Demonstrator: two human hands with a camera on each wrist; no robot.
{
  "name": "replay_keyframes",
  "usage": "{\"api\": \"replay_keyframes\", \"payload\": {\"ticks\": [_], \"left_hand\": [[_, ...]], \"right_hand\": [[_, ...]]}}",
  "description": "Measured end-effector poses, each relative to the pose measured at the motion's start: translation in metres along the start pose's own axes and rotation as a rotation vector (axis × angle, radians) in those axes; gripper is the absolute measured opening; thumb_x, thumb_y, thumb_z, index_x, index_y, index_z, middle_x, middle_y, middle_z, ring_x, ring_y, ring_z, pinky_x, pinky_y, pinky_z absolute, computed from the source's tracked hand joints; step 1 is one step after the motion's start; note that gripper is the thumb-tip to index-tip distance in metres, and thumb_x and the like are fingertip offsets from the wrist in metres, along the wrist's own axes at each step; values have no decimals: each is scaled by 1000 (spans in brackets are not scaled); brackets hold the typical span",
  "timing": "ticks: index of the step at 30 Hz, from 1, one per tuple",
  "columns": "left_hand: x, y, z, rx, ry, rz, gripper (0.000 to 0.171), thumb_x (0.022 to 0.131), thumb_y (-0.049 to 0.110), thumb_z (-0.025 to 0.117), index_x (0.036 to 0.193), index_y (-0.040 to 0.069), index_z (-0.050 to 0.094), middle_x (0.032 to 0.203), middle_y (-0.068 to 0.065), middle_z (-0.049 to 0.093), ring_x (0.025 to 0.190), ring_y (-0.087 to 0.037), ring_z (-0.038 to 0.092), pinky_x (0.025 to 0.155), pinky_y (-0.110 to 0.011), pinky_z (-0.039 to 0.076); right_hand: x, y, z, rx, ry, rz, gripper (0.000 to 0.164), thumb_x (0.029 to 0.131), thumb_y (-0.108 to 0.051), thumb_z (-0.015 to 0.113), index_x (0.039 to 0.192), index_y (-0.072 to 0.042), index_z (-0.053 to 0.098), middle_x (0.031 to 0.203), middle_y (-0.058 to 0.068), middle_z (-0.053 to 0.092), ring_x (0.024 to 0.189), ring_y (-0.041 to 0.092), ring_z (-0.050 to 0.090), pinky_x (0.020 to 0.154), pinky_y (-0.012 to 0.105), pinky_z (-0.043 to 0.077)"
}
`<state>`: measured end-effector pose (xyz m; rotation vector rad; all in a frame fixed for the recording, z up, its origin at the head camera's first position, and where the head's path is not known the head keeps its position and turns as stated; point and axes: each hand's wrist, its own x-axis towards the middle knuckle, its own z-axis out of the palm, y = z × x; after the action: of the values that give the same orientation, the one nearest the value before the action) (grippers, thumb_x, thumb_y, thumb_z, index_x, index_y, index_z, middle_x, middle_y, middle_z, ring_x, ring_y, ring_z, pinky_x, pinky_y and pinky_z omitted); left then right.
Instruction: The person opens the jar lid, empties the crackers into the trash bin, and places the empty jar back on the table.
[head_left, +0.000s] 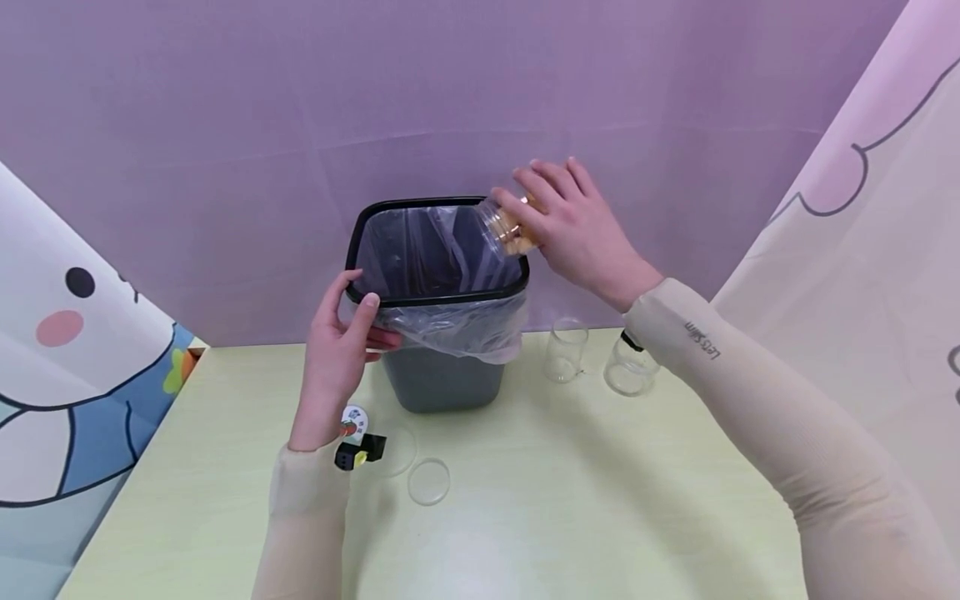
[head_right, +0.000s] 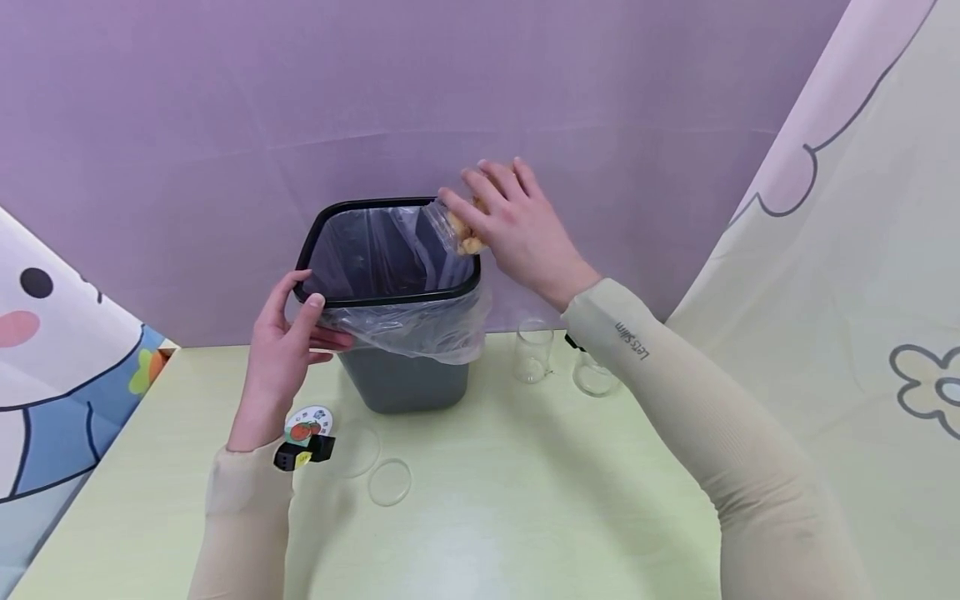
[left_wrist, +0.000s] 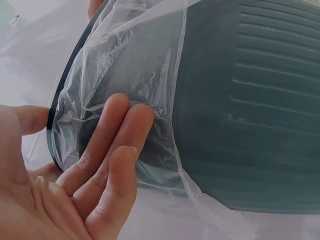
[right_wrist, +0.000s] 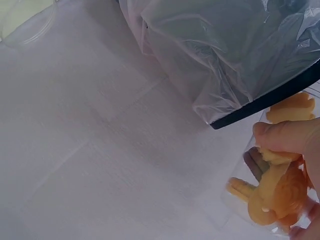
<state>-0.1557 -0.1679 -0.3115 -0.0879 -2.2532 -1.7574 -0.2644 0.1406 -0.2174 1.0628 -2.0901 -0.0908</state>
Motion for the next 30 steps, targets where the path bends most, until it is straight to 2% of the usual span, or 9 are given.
{"api": "replay_keyframes", "payload": {"ticks": [8, 14, 17, 23, 30], "left_hand": [[0, -1, 1, 12, 4, 12, 56, 101, 48, 52, 152, 27, 36, 84, -20, 73, 71, -21, 73, 62, -36, 57], [0, 0, 1, 12, 4, 17, 56, 101, 48, 52, 151, 28, 36, 84, -19, 74, 71, -21, 73, 62, -36, 57], [-1, -1, 1, 15, -3, 9, 56, 102, 47, 52, 152, 29, 36, 85, -19, 74, 72, -22, 73, 63, -36, 57], [-2, -1, 0, 25, -6, 2, 56, 102, 48, 52, 152, 29, 35, 86, -18, 74, 73, -22, 74, 64, -36, 57], [-1, -2, 0, 31, -1, 11, 56, 102, 46, 52, 152, 28, 35, 86, -19, 74, 72, -20, 73, 62, -35, 57]], "right_hand": [[-1, -1, 0, -20, 11, -44, 58, 89, 5, 58, 143, -17, 53, 141, 17, 51, 134, 38, 40, 112, 60, 26], [1, -5, -1, -11, 2, -110, 65, 88, 11, 60, 145, -19, 52, 144, 16, 50, 139, 36, 37, 116, 57, 20], [2, -11, -1, -34, -25, -164, 67, 87, 13, 62, 146, -19, 51, 146, 15, 50, 140, 35, 36, 118, 55, 17], [8, -26, -4, -171, -131, -301, 71, 87, 15, 64, 149, -17, 47, 150, 13, 45, 142, 34, 33, 120, 51, 7], [9, -28, -3, -217, -154, -319, 72, 87, 14, 65, 149, -17, 46, 151, 14, 44, 142, 35, 31, 120, 52, 6]]}}
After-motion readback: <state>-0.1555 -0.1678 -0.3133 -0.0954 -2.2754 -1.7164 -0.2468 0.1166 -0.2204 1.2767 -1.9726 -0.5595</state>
